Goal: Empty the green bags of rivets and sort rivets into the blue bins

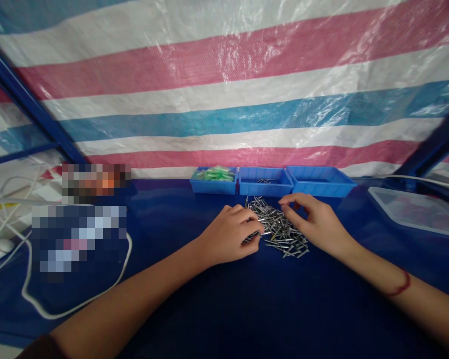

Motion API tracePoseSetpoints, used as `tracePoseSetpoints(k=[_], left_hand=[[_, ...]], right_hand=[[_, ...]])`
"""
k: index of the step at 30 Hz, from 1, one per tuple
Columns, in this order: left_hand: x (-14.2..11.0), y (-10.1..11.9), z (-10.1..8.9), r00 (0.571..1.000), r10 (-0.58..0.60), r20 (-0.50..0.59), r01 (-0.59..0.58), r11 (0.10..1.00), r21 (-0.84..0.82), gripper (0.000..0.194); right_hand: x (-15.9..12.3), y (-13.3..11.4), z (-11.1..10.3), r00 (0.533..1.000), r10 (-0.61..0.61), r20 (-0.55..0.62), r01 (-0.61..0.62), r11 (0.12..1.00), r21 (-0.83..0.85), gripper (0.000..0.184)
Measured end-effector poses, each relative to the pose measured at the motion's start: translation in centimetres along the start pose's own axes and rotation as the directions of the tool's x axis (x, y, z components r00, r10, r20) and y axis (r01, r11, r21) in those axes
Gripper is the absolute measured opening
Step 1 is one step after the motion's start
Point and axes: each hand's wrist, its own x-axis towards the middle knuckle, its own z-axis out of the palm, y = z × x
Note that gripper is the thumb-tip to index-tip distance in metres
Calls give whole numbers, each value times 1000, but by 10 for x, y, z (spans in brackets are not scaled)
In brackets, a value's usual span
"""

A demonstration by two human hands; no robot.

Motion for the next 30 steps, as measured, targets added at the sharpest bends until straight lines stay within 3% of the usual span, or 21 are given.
tracePoseSetpoints(k=[5,9,18,24,30], left_hand=[[6,10,7,999,33,41,-35,999,36,19],[10,15,12,996,-16,87,7,995,103,19],[9,20,16,993,-86,85,79,993,86,16],[5,17,17,992,-125,-19,127,979,159,16],[3,14,9,978,-177,-113,185,980,66,17]], right_hand=[[-5,2,8,1000,0,9,-1,1000,26,12],[-10,-3,10,998,-48,29,46,998,51,12],[-10,-5,11,996,-83,19,82,995,51,12],[-10,-13,5,985,-175,0,174,984,44,10],[-16,-30,-1,947,-315,69,317,948,-14,10]])
